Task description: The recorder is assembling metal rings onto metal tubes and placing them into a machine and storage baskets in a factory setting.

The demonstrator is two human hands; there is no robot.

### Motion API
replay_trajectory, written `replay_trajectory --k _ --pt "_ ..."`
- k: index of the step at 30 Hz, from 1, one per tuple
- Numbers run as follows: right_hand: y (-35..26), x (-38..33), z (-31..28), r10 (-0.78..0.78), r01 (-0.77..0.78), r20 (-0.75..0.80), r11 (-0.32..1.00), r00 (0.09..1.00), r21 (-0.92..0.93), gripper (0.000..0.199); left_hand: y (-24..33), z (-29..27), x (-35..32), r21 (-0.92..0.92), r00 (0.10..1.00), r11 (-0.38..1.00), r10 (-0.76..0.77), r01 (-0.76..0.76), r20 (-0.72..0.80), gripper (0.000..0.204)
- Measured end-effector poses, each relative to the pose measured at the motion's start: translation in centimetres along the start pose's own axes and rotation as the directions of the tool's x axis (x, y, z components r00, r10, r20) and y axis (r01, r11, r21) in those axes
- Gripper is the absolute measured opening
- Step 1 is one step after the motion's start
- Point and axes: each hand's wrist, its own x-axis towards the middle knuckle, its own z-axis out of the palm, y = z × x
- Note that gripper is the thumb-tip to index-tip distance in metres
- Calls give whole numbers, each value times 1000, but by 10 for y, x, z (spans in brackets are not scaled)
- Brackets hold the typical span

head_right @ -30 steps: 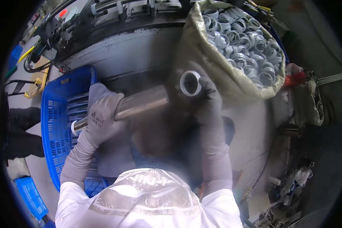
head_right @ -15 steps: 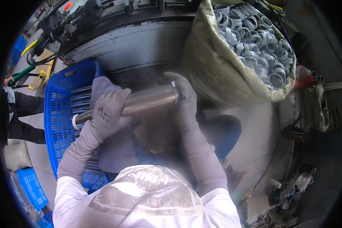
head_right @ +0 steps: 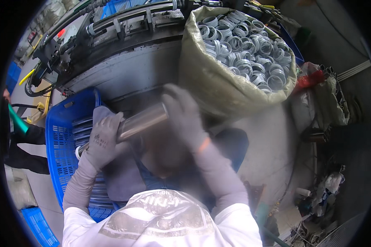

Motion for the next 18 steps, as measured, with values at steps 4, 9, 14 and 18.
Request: replay_trajectory --k 4,9,14,18 --pt "-30 83 -87 -78 61 -241 995 967 -78 32 -9 3 -22 6 995 997 -72 72 -64 66" --pt "40 194 -139 360 -83 66 382 931 -920 52 -4 16 -6 -10 998 999 -37 36 -54 63" --pt "63 195 -132 259 -33 115 505 959 -863 42 -6 10 -18 29 998 999 -39 40 -56 62" --pt "70 178 -148 74 -34 12 592 997 -805 37 -9 4 -16 13 999 999 -34 34 -30 64"
